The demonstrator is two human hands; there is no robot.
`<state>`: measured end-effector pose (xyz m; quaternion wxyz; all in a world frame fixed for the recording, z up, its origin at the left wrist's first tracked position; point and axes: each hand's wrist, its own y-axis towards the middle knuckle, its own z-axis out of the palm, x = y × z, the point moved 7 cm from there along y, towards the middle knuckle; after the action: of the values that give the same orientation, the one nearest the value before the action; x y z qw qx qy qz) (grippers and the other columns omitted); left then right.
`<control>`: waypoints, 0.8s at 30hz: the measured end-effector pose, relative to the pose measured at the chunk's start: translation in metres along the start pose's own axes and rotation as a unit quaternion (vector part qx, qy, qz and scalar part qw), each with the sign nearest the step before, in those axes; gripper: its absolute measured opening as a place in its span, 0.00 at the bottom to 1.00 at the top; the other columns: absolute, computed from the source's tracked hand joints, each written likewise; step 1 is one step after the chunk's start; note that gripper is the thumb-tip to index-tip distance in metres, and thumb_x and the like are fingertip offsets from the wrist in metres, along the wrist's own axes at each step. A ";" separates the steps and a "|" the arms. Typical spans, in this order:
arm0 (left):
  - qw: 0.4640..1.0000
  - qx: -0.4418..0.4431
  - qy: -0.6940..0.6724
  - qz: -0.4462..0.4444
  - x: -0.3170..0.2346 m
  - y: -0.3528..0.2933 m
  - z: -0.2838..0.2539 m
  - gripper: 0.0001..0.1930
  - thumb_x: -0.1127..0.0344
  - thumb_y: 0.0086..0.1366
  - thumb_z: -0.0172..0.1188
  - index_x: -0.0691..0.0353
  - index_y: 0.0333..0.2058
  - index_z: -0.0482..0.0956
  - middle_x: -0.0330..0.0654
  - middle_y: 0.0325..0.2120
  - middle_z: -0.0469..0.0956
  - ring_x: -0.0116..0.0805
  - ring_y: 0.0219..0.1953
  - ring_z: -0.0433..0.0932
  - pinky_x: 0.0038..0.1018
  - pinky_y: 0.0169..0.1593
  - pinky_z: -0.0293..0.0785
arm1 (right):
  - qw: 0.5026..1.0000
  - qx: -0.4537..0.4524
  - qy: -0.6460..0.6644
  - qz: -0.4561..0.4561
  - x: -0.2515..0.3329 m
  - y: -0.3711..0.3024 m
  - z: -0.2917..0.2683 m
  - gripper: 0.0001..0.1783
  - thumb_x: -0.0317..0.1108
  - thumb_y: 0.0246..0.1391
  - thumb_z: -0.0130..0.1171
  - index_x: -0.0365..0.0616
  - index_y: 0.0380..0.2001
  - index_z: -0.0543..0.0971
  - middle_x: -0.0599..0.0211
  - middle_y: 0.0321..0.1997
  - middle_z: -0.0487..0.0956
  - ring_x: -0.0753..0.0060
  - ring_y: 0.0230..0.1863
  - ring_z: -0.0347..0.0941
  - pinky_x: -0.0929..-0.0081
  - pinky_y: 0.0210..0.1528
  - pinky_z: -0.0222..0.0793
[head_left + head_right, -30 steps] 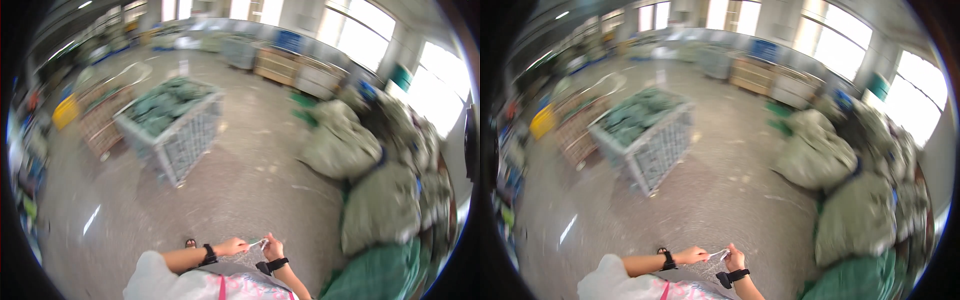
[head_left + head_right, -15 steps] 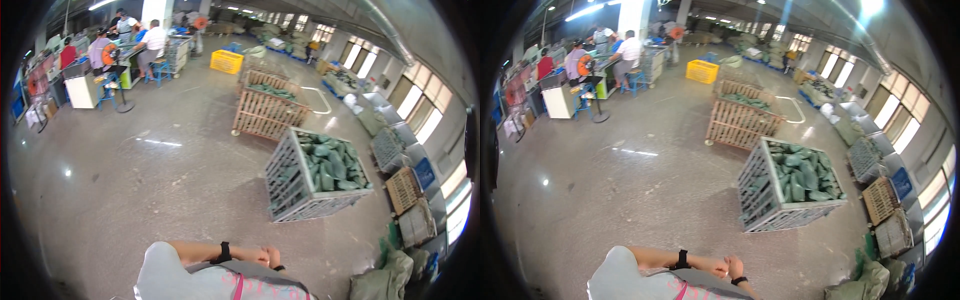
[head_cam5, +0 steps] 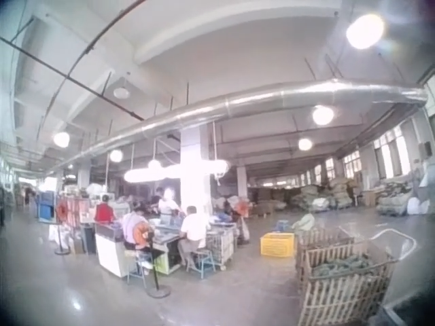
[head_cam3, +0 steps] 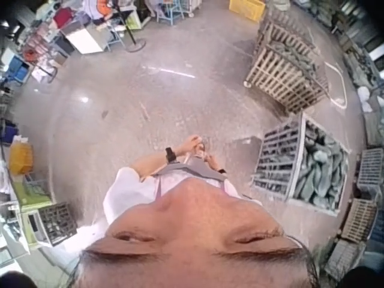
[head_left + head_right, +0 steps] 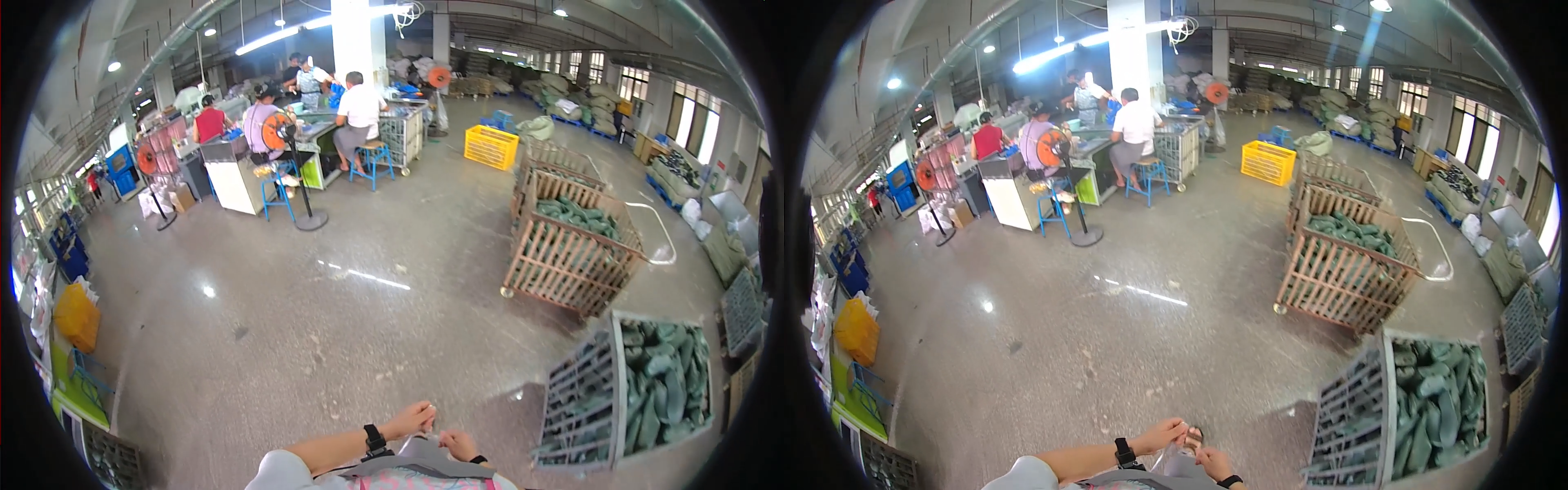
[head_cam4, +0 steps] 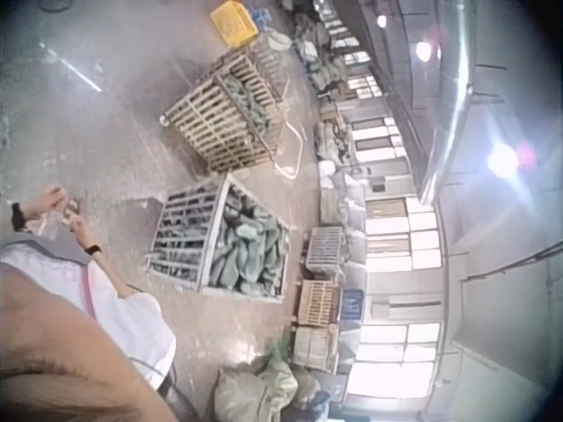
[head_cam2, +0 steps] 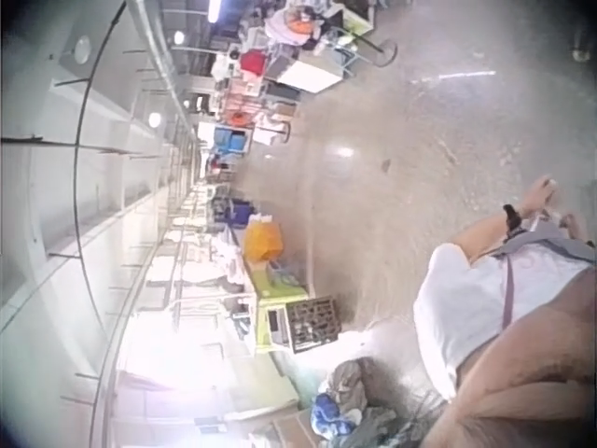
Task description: Sorting and organizing blue shoe upper components on a metal workbench in a factory setting.
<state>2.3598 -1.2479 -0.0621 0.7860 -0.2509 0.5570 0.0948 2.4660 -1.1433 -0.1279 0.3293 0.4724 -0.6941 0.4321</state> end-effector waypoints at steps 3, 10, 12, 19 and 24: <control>0.994 -0.091 -0.039 -0.047 -0.033 0.051 -0.064 0.12 0.58 0.66 0.44 0.59 0.32 0.69 0.31 0.21 0.65 0.20 0.24 0.62 0.18 0.30 0.64 | 0.987 0.126 -0.098 0.000 0.050 0.097 -0.014 0.16 0.42 0.54 0.47 0.39 0.31 0.77 0.61 0.26 0.77 0.73 0.29 0.73 0.76 0.33 0.67; 0.980 -0.196 -0.001 0.044 -0.148 0.143 -0.182 0.13 0.58 0.67 0.43 0.62 0.33 0.69 0.34 0.26 0.69 0.22 0.29 0.66 0.20 0.34 0.65 | 0.940 0.227 0.229 -0.115 0.152 0.310 -0.049 0.17 0.40 0.57 0.46 0.41 0.46 0.68 0.67 0.37 0.73 0.72 0.37 0.70 0.76 0.41 0.64; 0.963 -0.255 -0.043 0.073 -0.176 0.165 -0.217 0.13 0.59 0.67 0.42 0.62 0.34 0.69 0.35 0.28 0.70 0.22 0.31 0.67 0.20 0.35 0.65 | 0.908 0.264 0.324 -0.028 0.202 0.342 -0.066 0.15 0.36 0.60 0.41 0.40 0.46 0.68 0.66 0.40 0.71 0.75 0.38 0.69 0.73 0.46 0.65; 0.948 -0.312 0.031 0.061 -0.224 0.273 -0.368 0.15 0.58 0.66 0.43 0.63 0.31 0.72 0.37 0.26 0.72 0.26 0.31 0.70 0.21 0.33 0.66 | 0.850 0.413 0.317 0.079 0.230 0.505 -0.091 0.14 0.36 0.60 0.41 0.39 0.45 0.67 0.69 0.22 0.67 0.76 0.23 0.66 0.76 0.31 0.66; 0.959 -0.240 -0.140 0.050 -0.265 0.416 -0.445 0.16 0.57 0.64 0.45 0.64 0.33 0.76 0.37 0.24 0.74 0.26 0.27 0.70 0.21 0.28 0.64 | 0.933 0.301 0.192 0.040 0.246 0.671 -0.191 0.13 0.36 0.58 0.44 0.38 0.39 0.71 0.73 0.16 0.67 0.78 0.15 0.62 0.81 0.18 0.59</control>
<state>1.7172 -1.0803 -0.0506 0.7669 -0.3887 0.4140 0.2990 1.7617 -0.9395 -0.0301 0.2814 0.4295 -0.4734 0.7157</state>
